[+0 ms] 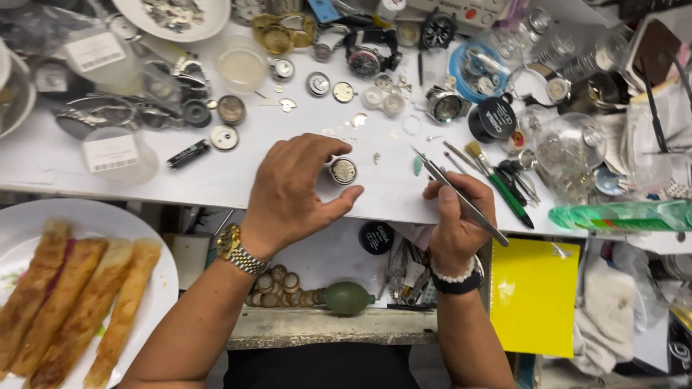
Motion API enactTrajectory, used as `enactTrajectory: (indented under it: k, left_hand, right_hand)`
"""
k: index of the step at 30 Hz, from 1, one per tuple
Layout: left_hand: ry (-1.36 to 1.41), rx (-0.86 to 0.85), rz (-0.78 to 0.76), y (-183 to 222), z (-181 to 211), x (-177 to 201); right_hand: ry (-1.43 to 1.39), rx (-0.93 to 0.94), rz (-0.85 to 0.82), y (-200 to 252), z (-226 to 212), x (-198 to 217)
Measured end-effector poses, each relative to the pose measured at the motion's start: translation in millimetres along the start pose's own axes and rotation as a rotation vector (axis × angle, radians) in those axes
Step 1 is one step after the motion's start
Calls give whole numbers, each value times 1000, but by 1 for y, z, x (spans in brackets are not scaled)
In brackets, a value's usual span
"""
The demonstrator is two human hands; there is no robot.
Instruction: Using tweezers to assemble or repair a watch movement by placing tiny gears and components.
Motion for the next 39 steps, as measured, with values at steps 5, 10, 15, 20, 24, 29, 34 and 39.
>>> enactTrajectory:
  k: [5, 10, 15, 20, 24, 29, 34, 39]
  left_hand:
    - [49, 19, 14, 5, -6, -5]
    - [52, 29, 19, 7, -7, -5]
    - [60, 9, 5, 7, -5, -6]
    - [37, -10, -7, 4, -1, -9]
    - [12, 3, -10, 3, -1, -7]
    - [13, 6, -15, 3, -2, -9]
    - [16, 22, -17, 1, -4, -7]
    - [0, 16, -25, 0, -4, -5]
  right_hand:
    - [-1, 39, 13, 5, 5, 0]
    - [-20, 83, 37, 10, 8, 2]
    - [9, 131, 67, 13, 4, 3]
    - [145, 387, 111, 24, 18, 2]
    - [265, 646, 151, 31, 2, -7]
    - [211, 550, 145, 24, -21, -11]
    - [118, 343, 115, -5, -21, 3]
    - [303, 653, -38, -92, -51, -5]
Point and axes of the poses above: each hand's wrist, its own y-axis away from the middle knuckle, its own x-axis out of the back of the hand, z = x × y, the point moved 7 cm from there along -y, towards the middle knuckle, and after that the axes turned 2 degrees about -x, right-handed, at the moved point
